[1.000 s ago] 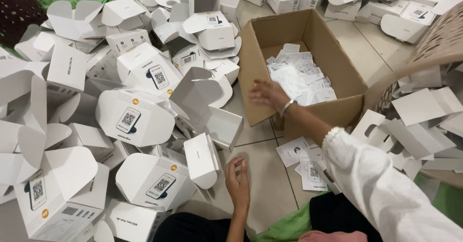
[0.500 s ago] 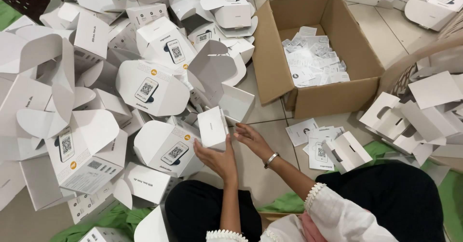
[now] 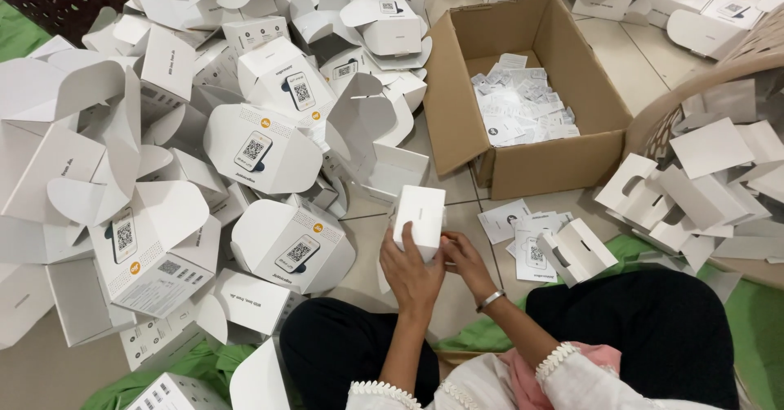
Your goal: The person places leaflets into white electronic boxes and closes them.
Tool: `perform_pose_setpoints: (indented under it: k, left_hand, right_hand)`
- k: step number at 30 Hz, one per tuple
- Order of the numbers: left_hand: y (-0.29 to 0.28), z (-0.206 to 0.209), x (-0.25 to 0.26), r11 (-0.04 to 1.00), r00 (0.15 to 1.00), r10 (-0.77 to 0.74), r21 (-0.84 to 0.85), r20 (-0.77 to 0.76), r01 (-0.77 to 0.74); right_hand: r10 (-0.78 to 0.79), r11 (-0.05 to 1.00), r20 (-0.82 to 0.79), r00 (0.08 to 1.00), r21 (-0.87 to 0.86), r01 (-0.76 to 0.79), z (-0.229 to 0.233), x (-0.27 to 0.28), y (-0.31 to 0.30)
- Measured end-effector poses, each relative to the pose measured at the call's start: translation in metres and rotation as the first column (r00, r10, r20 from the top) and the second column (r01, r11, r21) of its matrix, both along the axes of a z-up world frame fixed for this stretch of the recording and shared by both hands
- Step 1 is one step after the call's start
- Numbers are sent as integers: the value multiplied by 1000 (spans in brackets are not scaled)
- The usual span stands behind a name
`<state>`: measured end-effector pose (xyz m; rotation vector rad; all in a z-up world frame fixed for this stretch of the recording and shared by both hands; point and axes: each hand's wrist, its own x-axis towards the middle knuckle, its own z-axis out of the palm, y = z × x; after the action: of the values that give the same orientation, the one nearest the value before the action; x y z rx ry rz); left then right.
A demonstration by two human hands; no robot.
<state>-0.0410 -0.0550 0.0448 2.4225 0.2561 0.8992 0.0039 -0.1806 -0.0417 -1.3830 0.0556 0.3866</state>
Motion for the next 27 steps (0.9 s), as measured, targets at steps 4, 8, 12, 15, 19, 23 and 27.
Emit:
perform_pose_setpoints:
  k: [4, 8, 12, 15, 19, 23, 27]
  left_hand:
    - [-8, -4, -8, 988, 990, -142, 68, -1, 142]
    - [-6, -6, -11, 960, 962, -261, -127, -83, 250]
    - [-4, 7, -11, 947, 958, -286, -160, -25, 279]
    - [-8, 11, -15, 920, 927, -374, -123, 15, 372]
    - [-12, 12, -18, 873, 868, -462, -83, 181, 481]
    - [-9, 22, -18, 849, 937, -332, -398, 110, 348]
    - [3, 27, -7, 852, 970, -228, -466, 81, 239]
  right_hand:
    - [-101, 994, -74, 992, 30, 103, -17, -8, -38]
    - [-219, 975, -121, 968, 20, 223, -37, -12, -78]
    - [-233, 970, -167, 958, 31, 242, -25, -20, -95]
    - [-189, 979, -234, 954, 29, 201, 3, -27, -83]
    - [-164, 986, -244, 956, -49, 156, 23, -31, -69]
    - [-163, 985, -226, 960, -89, 146, 21, -35, -72]
    - [-138, 990, -161, 977, -38, 134, 2, -38, -87]
